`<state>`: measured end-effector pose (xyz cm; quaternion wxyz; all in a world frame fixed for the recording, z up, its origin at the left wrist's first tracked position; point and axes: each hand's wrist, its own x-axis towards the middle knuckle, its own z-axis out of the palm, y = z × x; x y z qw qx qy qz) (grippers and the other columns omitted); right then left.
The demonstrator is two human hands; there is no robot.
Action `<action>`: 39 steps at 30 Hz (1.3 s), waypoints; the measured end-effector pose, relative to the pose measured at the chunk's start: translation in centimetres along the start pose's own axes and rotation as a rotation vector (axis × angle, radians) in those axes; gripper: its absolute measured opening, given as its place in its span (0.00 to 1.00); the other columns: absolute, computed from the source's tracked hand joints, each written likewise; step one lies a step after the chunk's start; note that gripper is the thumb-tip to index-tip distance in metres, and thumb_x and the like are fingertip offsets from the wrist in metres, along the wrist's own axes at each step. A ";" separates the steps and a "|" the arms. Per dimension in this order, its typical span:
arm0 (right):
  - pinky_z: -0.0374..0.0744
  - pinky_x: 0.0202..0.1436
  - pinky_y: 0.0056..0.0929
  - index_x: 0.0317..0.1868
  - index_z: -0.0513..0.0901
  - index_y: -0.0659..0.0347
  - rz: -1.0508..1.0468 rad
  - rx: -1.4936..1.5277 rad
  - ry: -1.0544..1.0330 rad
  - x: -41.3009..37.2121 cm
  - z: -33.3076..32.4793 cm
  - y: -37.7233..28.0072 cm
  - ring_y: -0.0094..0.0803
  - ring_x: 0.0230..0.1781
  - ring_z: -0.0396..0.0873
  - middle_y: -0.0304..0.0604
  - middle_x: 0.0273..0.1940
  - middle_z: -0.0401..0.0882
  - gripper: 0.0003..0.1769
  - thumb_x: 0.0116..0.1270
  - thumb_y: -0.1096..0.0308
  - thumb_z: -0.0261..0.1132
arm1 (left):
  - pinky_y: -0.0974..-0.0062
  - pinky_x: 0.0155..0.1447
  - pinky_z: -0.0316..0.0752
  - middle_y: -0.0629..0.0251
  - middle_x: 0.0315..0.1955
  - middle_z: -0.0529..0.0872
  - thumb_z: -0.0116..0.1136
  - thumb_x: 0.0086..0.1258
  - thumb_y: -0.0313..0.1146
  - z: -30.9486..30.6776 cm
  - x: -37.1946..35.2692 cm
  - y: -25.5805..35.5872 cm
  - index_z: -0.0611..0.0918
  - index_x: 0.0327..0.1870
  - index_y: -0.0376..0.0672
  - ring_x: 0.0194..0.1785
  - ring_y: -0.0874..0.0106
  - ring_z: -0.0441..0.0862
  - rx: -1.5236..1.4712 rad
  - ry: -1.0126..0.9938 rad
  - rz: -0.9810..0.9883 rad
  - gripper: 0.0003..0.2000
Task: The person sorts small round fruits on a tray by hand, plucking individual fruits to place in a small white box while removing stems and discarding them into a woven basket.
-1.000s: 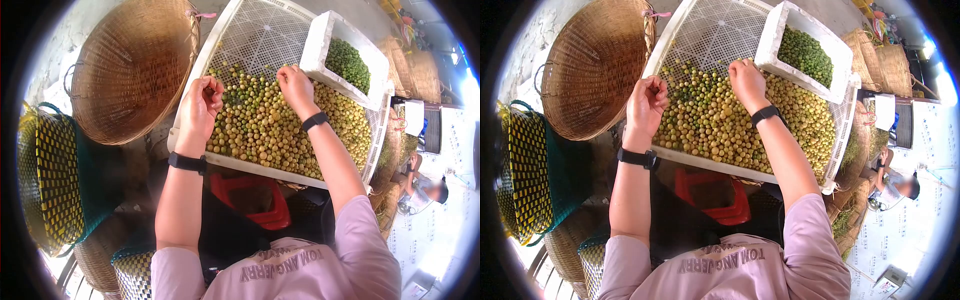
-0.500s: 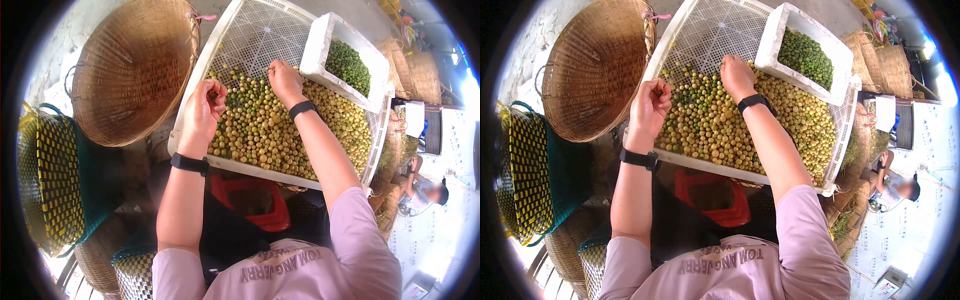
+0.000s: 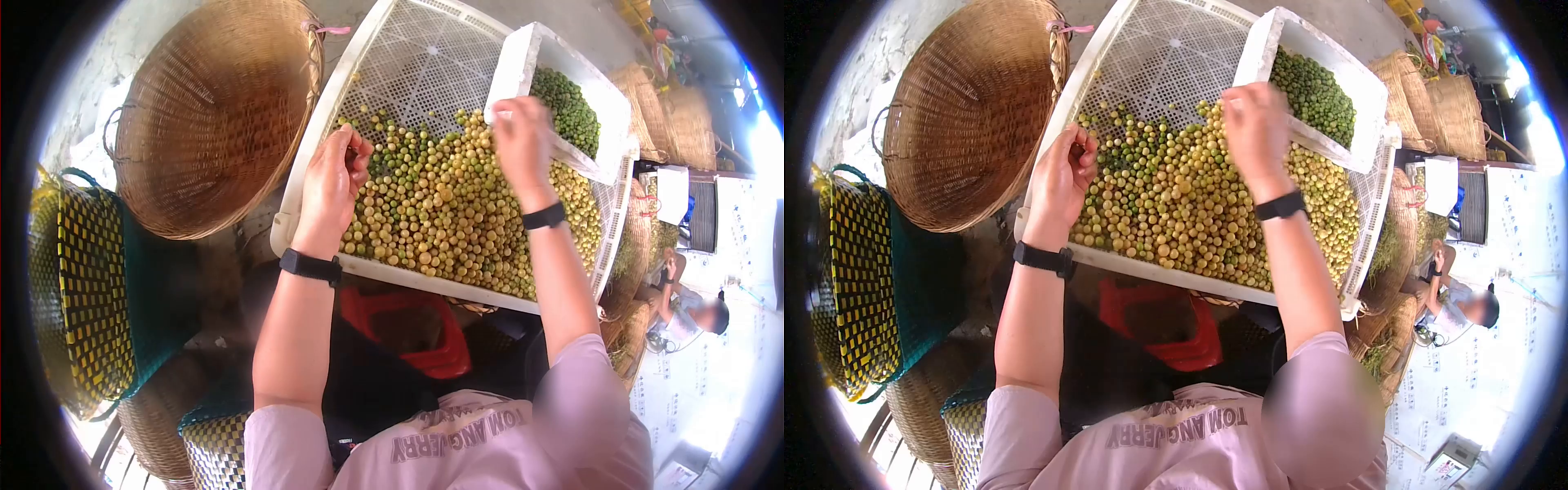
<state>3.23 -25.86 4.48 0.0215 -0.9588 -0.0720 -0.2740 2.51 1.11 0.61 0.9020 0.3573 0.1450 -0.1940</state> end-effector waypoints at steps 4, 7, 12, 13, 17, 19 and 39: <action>0.75 0.54 0.36 0.35 0.83 0.57 0.155 0.230 -0.367 -2.3 5.3 -2.8 0.36 0.42 0.78 0.41 0.39 0.81 0.05 0.64 0.65 0.67 | 0.86 0.33 0.65 0.69 0.33 0.79 0.49 0.77 0.34 0.6 0.3 -0.4 0.78 0.40 0.40 0.32 0.82 0.70 0.121 -0.006 0.046 0.08; 0.76 0.54 0.38 0.36 0.82 0.60 0.137 0.180 -0.380 -2.9 6.5 -3.3 0.41 0.42 0.78 0.43 0.39 0.81 0.07 0.64 0.65 0.65 | 0.87 0.34 0.66 0.70 0.34 0.80 0.49 0.77 0.34 0.4 0.3 -0.6 0.78 0.41 0.40 0.33 0.84 0.71 0.164 -0.035 0.012 0.08; 0.80 0.40 0.32 0.38 0.79 0.62 0.364 0.642 -0.384 -2.5 3.6 -4.8 0.35 0.37 0.82 0.42 0.39 0.82 0.05 0.63 0.71 0.65 | 0.88 0.38 0.67 0.75 0.36 0.81 0.49 0.78 0.37 0.6 0.3 -1.2 0.80 0.41 0.45 0.34 0.87 0.71 0.396 -0.101 -0.056 0.09; 0.80 0.40 0.32 0.38 0.79 0.62 0.360 0.643 -0.389 -2.5 2.3 -5.6 0.35 0.37 0.82 0.42 0.39 0.82 0.05 0.63 0.71 0.65 | 0.88 0.38 0.67 0.75 0.36 0.81 0.49 0.78 0.37 1.0 0.2 -1.6 0.80 0.41 0.45 0.34 0.87 0.71 0.393 -0.096 -0.055 0.09; 0.79 0.37 0.28 0.39 0.78 0.64 0.356 0.846 -0.356 -3.0 -1.6 -8.2 0.32 0.33 0.81 0.41 0.38 0.82 0.08 0.60 0.80 0.65 | 0.89 0.39 0.67 0.78 0.35 0.83 0.54 0.75 0.42 1.4 0.1 -2.9 0.81 0.45 0.45 0.34 0.88 0.72 0.606 -0.156 -0.102 0.11; 0.79 0.36 0.28 0.40 0.78 0.64 0.276 0.808 -0.293 -3.4 -2.1 -8.7 0.32 0.34 0.81 0.42 0.37 0.82 0.08 0.60 0.79 0.65 | 0.89 0.38 0.67 0.78 0.35 0.83 0.56 0.74 0.42 1.6 -0.1 -3.3 0.81 0.45 0.44 0.34 0.88 0.71 0.641 -0.229 -0.082 0.11; 0.73 0.57 0.37 0.43 0.81 0.56 0.295 0.043 0.093 -0.9 -1.9 4.7 0.36 0.50 0.75 0.40 0.45 0.78 0.10 0.65 0.62 0.67 | 0.86 0.32 0.64 0.72 0.30 0.76 0.49 0.75 0.34 0.8 0.2 -2.5 0.76 0.35 0.43 0.29 0.84 0.67 0.281 -0.092 -0.109 0.08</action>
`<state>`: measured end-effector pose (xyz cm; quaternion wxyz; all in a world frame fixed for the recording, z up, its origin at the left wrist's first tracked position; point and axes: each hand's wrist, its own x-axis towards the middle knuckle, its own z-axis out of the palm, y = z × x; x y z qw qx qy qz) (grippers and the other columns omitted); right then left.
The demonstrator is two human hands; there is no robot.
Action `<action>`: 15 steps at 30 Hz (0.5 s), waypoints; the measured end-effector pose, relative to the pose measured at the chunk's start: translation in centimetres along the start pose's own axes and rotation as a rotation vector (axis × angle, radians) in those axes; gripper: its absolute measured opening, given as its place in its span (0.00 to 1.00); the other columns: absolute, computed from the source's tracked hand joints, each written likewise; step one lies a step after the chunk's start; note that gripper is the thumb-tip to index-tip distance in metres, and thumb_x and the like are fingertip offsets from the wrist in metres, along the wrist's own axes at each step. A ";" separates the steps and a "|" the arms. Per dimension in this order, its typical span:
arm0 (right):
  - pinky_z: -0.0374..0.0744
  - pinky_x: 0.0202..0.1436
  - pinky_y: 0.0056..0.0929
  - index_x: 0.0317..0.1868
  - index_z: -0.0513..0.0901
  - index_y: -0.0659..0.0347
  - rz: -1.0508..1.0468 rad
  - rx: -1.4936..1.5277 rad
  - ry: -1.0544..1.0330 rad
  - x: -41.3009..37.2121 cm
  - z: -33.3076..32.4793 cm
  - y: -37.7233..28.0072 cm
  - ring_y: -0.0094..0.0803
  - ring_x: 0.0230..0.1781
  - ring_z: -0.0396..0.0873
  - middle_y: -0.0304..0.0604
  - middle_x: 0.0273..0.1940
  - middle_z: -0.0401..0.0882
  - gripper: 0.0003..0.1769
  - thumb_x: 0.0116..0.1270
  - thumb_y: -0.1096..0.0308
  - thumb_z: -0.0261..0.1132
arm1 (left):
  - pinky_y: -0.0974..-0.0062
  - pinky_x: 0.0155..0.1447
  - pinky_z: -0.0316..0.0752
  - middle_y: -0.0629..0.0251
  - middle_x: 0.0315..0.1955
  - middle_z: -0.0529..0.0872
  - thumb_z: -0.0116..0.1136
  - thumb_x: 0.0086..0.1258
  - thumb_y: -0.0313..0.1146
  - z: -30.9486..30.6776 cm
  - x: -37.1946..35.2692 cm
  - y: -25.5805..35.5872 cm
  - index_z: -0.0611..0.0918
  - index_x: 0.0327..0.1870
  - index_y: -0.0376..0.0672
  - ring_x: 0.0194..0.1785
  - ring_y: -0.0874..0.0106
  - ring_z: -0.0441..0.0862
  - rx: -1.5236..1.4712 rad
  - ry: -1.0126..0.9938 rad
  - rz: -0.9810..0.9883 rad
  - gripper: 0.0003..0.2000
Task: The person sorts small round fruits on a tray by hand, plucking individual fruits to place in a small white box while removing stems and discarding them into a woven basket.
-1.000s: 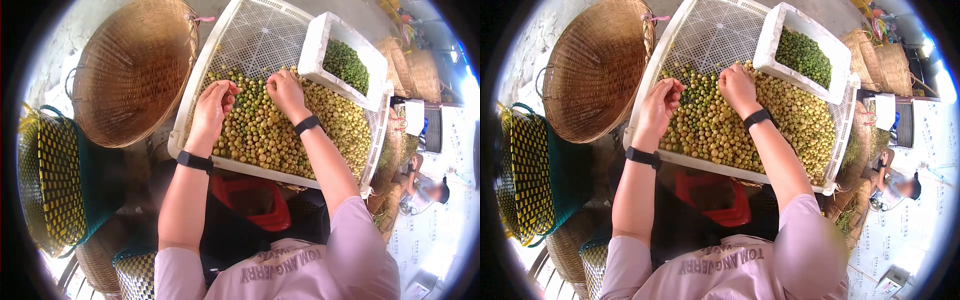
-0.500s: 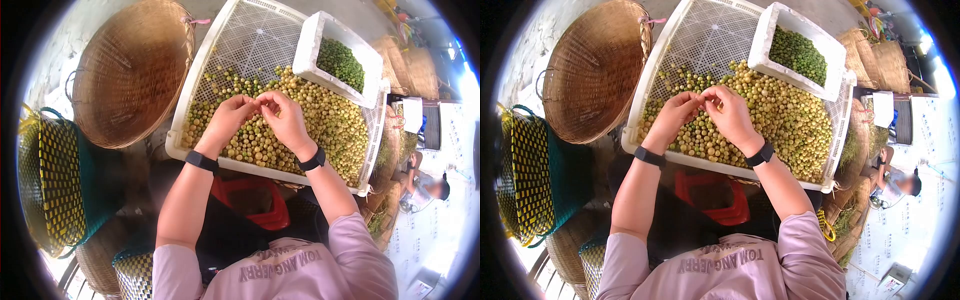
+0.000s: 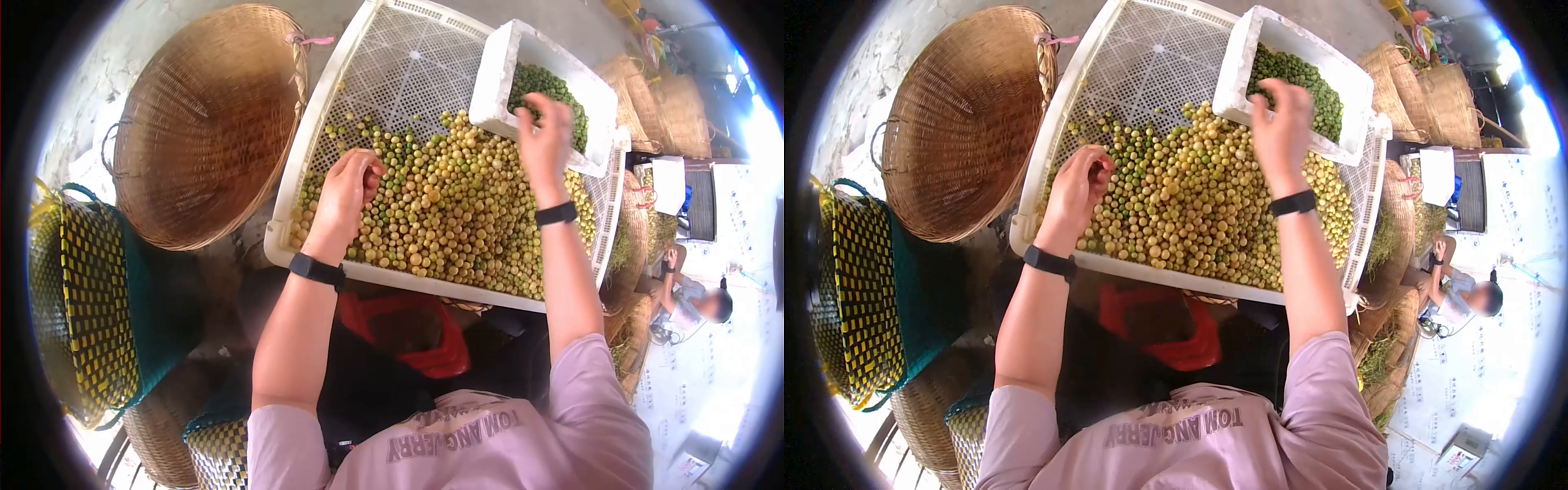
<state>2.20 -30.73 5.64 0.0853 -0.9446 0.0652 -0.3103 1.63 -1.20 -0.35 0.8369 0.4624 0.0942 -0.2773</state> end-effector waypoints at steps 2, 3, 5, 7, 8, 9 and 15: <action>0.77 0.51 0.30 0.36 0.82 0.54 -0.033 0.188 -0.316 -1.8 1.4 -4.0 0.31 0.41 0.78 0.37 0.37 0.80 0.05 0.67 0.63 0.66 | 0.86 0.31 0.63 0.72 0.29 0.75 0.49 0.75 0.35 0.3 -0.3 0.5 0.76 0.34 0.44 0.29 0.84 0.66 -0.025 0.052 0.016 0.08; 0.76 0.46 0.26 0.34 0.83 0.54 -0.116 0.236 -0.358 -3.3 3.8 -4.6 0.28 0.35 0.77 0.36 0.34 0.80 0.06 0.67 0.63 0.65 | 0.86 0.31 0.62 0.72 0.29 0.75 0.50 0.75 0.36 0.3 -0.4 0.6 0.76 0.34 0.44 0.29 0.84 0.66 -0.027 0.058 0.019 0.08; 0.77 0.47 0.30 0.35 0.83 0.55 0.035 0.227 -0.546 -4.4 5.8 -6.1 0.31 0.40 0.78 0.38 0.36 0.80 0.05 0.67 0.64 0.65 | 0.86 0.31 0.62 0.72 0.29 0.75 0.51 0.75 0.36 0.4 -0.3 0.6 0.76 0.34 0.44 0.29 0.84 0.66 -0.037 0.056 0.019 0.08; 0.76 0.48 0.33 0.35 0.83 0.56 0.027 0.241 -0.550 -4.8 7.5 -6.4 0.34 0.41 0.78 0.40 0.38 0.80 0.06 0.66 0.63 0.65 | 0.85 0.31 0.62 0.72 0.30 0.76 0.52 0.74 0.36 0.1 -0.3 0.4 0.76 0.34 0.44 0.29 0.83 0.67 -0.042 0.049 0.017 0.08; 0.76 0.50 0.35 0.35 0.83 0.57 0.016 0.250 -0.550 -4.9 8.3 -6.5 0.37 0.42 0.78 0.41 0.39 0.80 0.07 0.65 0.63 0.65 | 0.85 0.31 0.62 0.72 0.30 0.76 0.52 0.74 0.36 0.0 -0.2 0.3 0.76 0.34 0.44 0.29 0.83 0.67 -0.040 0.052 0.012 0.08; 0.75 0.52 0.38 0.35 0.82 0.58 0.059 0.288 -0.579 -4.9 8.9 -6.7 0.40 0.43 0.77 0.42 0.40 0.79 0.08 0.63 0.62 0.65 | 0.85 0.32 0.62 0.72 0.30 0.76 0.52 0.74 0.36 0.0 -0.2 0.3 0.75 0.34 0.44 0.29 0.83 0.67 -0.045 0.057 0.014 0.08; 0.77 0.43 0.38 0.34 0.82 0.58 0.058 0.405 -0.600 -4.3 9.2 -6.8 0.39 0.36 0.79 0.41 0.34 0.81 0.07 0.63 0.65 0.62 | 0.85 0.32 0.62 0.72 0.30 0.75 0.52 0.74 0.35 0.5 -0.2 0.7 0.76 0.34 0.44 0.29 0.84 0.66 -0.056 0.057 0.019 0.08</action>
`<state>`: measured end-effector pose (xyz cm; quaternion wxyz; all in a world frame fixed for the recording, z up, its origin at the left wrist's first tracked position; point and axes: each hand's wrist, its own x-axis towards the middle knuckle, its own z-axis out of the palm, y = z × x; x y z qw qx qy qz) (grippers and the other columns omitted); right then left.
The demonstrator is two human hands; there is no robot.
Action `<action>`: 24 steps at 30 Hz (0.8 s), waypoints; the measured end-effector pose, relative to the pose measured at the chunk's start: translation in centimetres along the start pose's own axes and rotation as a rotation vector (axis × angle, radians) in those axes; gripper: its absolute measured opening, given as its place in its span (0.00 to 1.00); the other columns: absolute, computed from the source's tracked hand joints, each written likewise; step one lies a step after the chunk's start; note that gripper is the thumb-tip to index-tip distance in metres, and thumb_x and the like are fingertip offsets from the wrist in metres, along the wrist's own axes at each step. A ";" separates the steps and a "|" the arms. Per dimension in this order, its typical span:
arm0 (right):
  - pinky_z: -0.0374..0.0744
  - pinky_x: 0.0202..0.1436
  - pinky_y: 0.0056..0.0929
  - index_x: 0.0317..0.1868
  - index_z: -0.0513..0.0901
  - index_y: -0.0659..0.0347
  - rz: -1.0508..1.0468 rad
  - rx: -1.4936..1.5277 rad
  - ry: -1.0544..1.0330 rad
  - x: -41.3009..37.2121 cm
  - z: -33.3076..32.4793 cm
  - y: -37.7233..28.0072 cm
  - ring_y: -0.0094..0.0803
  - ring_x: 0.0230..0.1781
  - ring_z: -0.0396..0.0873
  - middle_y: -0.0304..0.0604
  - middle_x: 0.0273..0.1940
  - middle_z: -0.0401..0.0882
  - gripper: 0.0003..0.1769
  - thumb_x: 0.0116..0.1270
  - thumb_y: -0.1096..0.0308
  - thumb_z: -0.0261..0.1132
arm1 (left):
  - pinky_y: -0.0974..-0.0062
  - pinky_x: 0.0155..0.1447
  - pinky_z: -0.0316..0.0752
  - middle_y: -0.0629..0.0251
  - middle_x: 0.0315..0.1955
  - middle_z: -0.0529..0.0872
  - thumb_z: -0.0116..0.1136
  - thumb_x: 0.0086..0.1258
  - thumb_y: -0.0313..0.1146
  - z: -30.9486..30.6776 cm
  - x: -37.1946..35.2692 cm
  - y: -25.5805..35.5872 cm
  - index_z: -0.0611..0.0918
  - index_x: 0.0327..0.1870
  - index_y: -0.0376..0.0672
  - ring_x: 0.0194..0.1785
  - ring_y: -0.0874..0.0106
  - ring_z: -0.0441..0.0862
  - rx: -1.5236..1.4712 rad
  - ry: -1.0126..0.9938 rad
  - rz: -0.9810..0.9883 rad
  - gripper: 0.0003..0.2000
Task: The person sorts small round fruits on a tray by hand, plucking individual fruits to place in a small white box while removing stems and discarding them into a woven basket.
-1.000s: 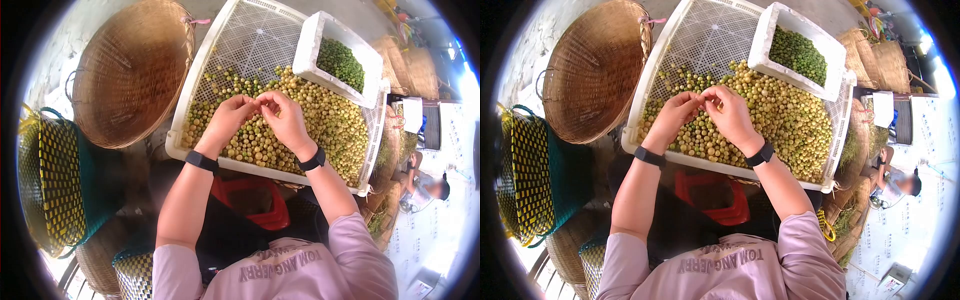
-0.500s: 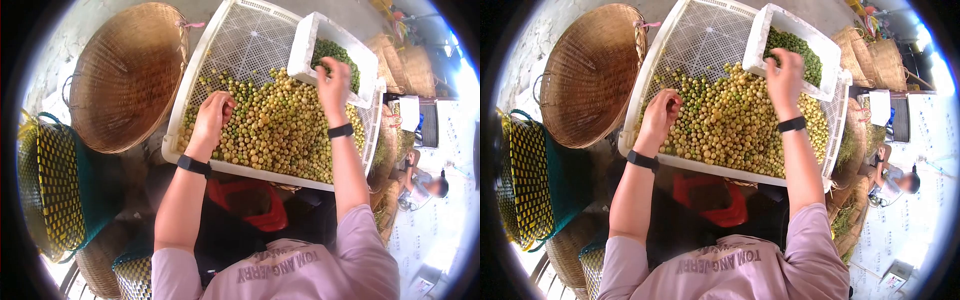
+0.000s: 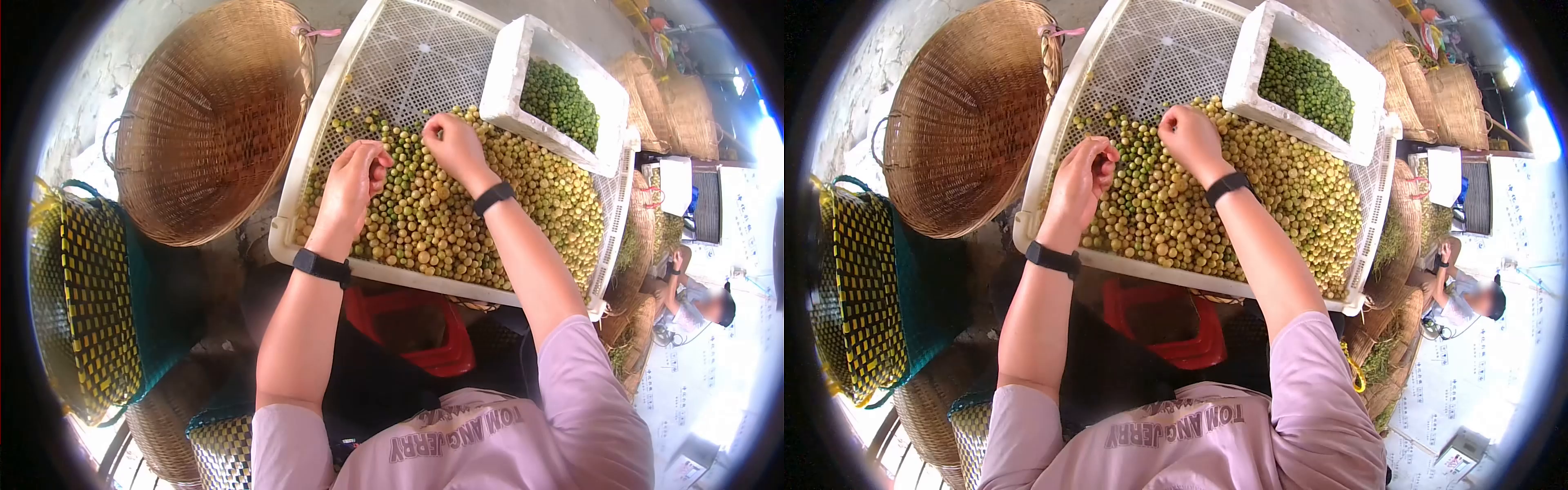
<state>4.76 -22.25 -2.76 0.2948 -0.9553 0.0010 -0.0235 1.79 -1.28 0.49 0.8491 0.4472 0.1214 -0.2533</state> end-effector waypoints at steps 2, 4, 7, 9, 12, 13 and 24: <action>0.76 0.34 0.29 0.36 0.80 0.61 0.175 0.309 -0.043 -0.7 -0.8 -0.6 0.27 0.28 0.77 0.38 0.29 0.81 0.06 0.67 0.68 0.61 | 0.87 0.32 0.64 0.74 0.30 0.77 0.52 0.75 0.36 -0.2 0.0 -0.1 0.77 0.34 0.45 0.30 0.85 0.67 0.024 -0.030 -0.004 0.08; 0.75 0.34 0.20 0.39 0.78 0.64 0.224 0.600 -0.082 -1.6 -1.6 -1.4 0.19 0.29 0.74 0.36 0.31 0.80 0.05 0.70 0.70 0.61 | 0.88 0.33 0.65 0.76 0.31 0.78 0.52 0.75 0.36 0.1 -0.1 -0.3 0.78 0.35 0.46 0.30 0.86 0.68 0.108 -0.032 -0.018 0.07; 0.74 0.35 0.20 0.39 0.78 0.65 0.306 0.828 -0.147 -3.8 -3.5 -4.4 0.19 0.30 0.74 0.36 0.33 0.80 0.06 0.72 0.70 0.60 | 0.90 0.37 0.68 0.80 0.33 0.81 0.52 0.76 0.39 0.3 0.2 -1.4 0.80 0.40 0.47 0.33 0.89 0.71 0.220 -0.069 -0.042 0.08; 0.74 0.37 0.20 0.40 0.78 0.65 0.278 0.826 -0.141 -4.5 -3.2 -4.5 0.20 0.32 0.75 0.36 0.35 0.80 0.06 0.73 0.70 0.60 | 0.89 0.38 0.68 0.79 0.34 0.82 0.52 0.76 0.40 0.8 0.2 -1.7 0.81 0.42 0.46 0.34 0.88 0.72 0.247 -0.114 -0.069 0.09; 0.77 0.38 0.21 0.42 0.80 0.67 0.128 0.618 -0.090 -5.5 -3.0 -5.0 0.21 0.33 0.78 0.37 0.34 0.82 0.07 0.72 0.70 0.61 | 0.88 0.38 0.68 0.77 0.34 0.82 0.53 0.75 0.41 1.0 0.1 -2.1 0.81 0.42 0.44 0.34 0.87 0.73 0.253 -0.131 -0.080 0.11; 0.77 0.38 0.21 0.42 0.80 0.67 0.126 0.616 -0.088 -5.7 -2.9 -5.2 0.21 0.33 0.78 0.37 0.34 0.82 0.07 0.72 0.70 0.61 | 0.87 0.37 0.69 0.75 0.33 0.82 0.54 0.74 0.42 1.0 0.1 -2.1 0.81 0.40 0.43 0.33 0.85 0.73 0.246 -0.123 -0.078 0.12; 0.81 0.39 0.25 0.48 0.78 0.66 -0.010 0.467 -0.061 -8.8 -3.7 -6.8 0.29 0.37 0.84 0.44 0.39 0.82 0.11 0.65 0.77 0.64 | 0.88 0.40 0.71 0.77 0.34 0.81 0.53 0.76 0.39 0.9 0.0 -2.8 0.81 0.47 0.42 0.36 0.88 0.74 0.265 -0.199 -0.149 0.11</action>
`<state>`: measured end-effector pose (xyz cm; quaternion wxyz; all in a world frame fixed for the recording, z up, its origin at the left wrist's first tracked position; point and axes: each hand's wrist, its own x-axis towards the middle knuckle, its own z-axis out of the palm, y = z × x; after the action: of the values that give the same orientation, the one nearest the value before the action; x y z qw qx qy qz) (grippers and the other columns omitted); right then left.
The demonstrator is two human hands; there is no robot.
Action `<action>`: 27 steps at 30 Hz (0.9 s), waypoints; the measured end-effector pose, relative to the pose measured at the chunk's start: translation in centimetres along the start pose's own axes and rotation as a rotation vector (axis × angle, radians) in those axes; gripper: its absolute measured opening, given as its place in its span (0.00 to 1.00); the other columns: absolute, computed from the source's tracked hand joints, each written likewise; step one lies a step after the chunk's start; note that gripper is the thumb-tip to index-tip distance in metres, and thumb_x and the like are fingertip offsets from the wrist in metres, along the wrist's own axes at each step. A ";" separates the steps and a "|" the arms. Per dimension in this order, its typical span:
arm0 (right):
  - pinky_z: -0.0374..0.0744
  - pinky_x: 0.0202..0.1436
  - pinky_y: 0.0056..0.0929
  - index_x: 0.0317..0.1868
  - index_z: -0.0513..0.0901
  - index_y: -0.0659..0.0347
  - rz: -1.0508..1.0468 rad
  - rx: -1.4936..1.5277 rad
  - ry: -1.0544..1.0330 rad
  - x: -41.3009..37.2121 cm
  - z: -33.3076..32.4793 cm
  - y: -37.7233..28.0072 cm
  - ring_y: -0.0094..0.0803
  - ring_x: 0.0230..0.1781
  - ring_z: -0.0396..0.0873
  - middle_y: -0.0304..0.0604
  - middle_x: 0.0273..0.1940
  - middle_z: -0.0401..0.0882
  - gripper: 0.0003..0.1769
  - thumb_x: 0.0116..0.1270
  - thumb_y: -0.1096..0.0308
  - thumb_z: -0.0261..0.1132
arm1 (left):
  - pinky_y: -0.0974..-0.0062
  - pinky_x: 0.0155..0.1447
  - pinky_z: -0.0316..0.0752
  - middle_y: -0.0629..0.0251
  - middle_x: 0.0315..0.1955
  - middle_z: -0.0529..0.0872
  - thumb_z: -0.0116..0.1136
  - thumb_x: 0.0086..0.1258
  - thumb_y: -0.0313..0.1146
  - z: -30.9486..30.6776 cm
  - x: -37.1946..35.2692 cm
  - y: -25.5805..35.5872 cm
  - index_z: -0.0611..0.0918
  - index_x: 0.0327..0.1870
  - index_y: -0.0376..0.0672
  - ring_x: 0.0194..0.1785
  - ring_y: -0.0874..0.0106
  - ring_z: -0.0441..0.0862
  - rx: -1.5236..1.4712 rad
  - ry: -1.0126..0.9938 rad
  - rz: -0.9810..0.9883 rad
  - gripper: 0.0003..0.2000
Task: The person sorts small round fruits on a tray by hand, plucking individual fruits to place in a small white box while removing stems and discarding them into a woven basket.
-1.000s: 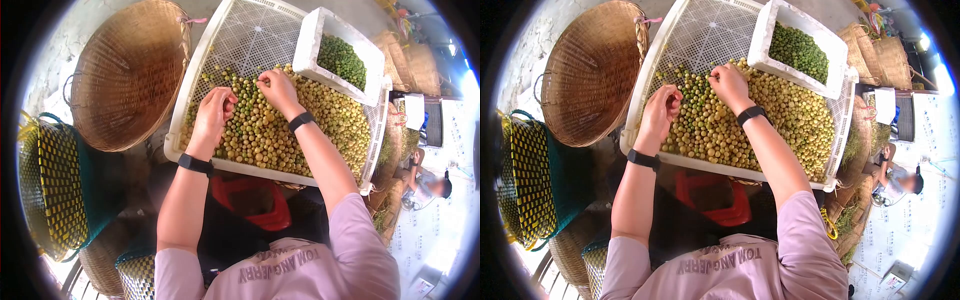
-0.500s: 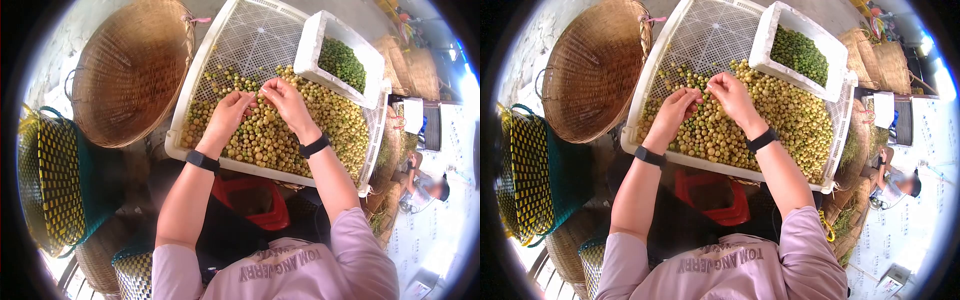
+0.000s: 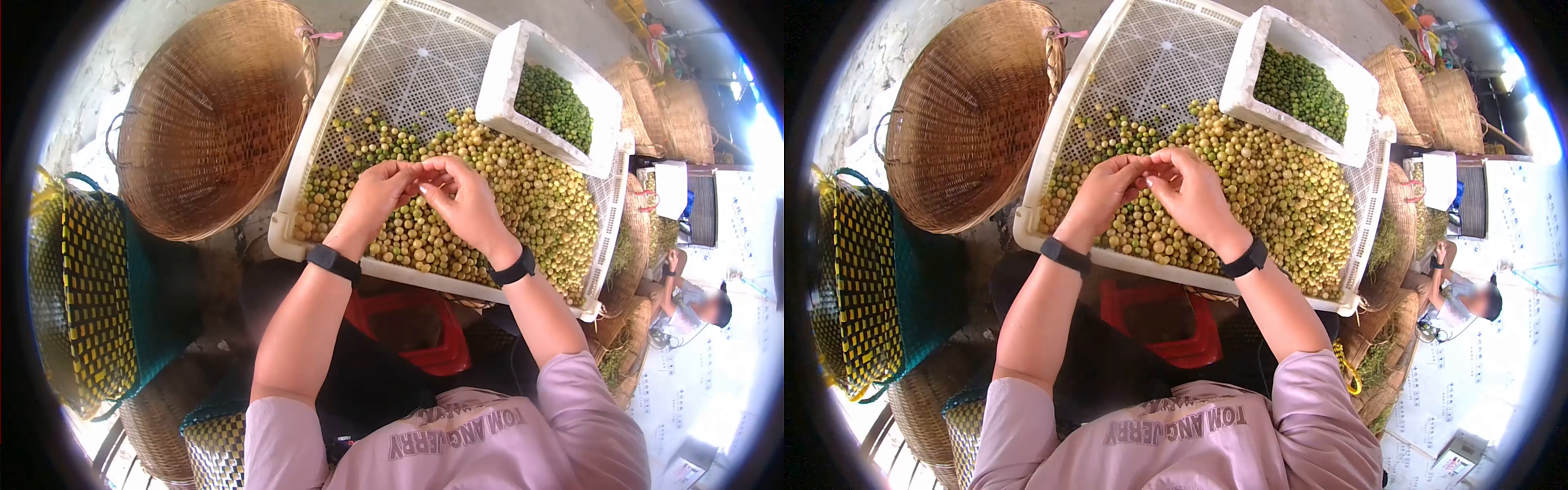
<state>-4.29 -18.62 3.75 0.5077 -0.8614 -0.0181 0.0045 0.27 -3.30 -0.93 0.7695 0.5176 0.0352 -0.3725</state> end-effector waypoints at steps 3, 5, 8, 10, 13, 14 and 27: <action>0.81 0.37 0.27 0.50 0.76 0.65 -0.092 -0.092 0.074 -0.5 0.6 -0.3 0.31 0.35 0.83 0.44 0.40 0.80 0.15 0.63 0.77 0.66 | 0.87 0.46 0.74 0.75 0.36 0.82 0.53 0.76 0.38 0.1 0.0 -0.1 0.81 0.49 0.41 0.39 0.86 0.76 -0.161 -0.015 -0.006 0.11; 0.81 0.36 0.27 0.50 0.75 0.65 -0.093 -0.123 0.127 -0.6 0.9 -0.4 0.31 0.35 0.83 0.44 0.41 0.79 0.16 0.62 0.77 0.67 | 0.87 0.49 0.75 0.74 0.38 0.83 0.54 0.76 0.37 0.1 -0.1 0.0 0.80 0.49 0.40 0.40 0.86 0.77 -0.244 -0.039 -0.006 0.11; 0.80 0.35 0.26 0.47 0.73 0.65 0.024 -0.074 0.186 -0.7 1.2 0.3 0.29 0.35 0.82 0.43 0.39 0.79 0.13 0.65 0.75 0.66 | 0.86 0.50 0.75 0.73 0.41 0.84 0.56 0.75 0.36 0.2 -0.4 0.2 0.81 0.49 0.40 0.43 0.84 0.79 -0.338 -0.079 -0.001 0.11; 0.78 0.34 0.24 0.46 0.71 0.65 0.124 0.153 0.169 -0.6 1.4 1.3 0.25 0.32 0.80 0.40 0.39 0.78 0.13 0.67 0.72 0.65 | 0.85 0.50 0.76 0.72 0.41 0.84 0.58 0.73 0.35 0.4 -0.4 0.4 0.81 0.49 0.40 0.44 0.83 0.80 -0.317 -0.064 0.035 0.10; 0.76 0.33 0.22 0.44 0.73 0.64 0.121 0.270 0.205 -0.7 1.9 2.0 0.21 0.30 0.77 0.38 0.35 0.78 0.09 0.68 0.71 0.65 | 0.84 0.49 0.78 0.70 0.41 0.85 0.59 0.72 0.33 0.5 -0.3 0.2 0.81 0.49 0.39 0.43 0.81 0.81 -0.174 -0.004 0.066 0.10; 0.76 0.33 0.22 0.44 0.73 0.64 0.120 0.271 0.207 -0.8 1.8 2.0 0.21 0.30 0.77 0.38 0.35 0.78 0.09 0.68 0.71 0.65 | 0.84 0.49 0.78 0.70 0.41 0.85 0.59 0.72 0.33 0.5 -0.3 0.2 0.81 0.49 0.39 0.43 0.81 0.81 -0.172 -0.005 0.066 0.10; 0.79 0.32 0.24 0.38 0.78 0.59 -0.034 -0.308 0.272 -2.5 -2.1 2.1 0.28 0.31 0.82 0.39 0.32 0.81 0.05 0.62 0.75 0.65 | 0.85 0.43 0.76 0.69 0.36 0.85 0.58 0.71 0.27 1.2 -0.9 0.5 0.81 0.49 0.35 0.37 0.82 0.80 0.212 0.122 0.251 0.09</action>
<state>-6.69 -21.58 2.91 0.3676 -0.9211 0.0357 -0.1235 -0.43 -3.72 0.40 0.7475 0.6178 -0.0225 -0.2428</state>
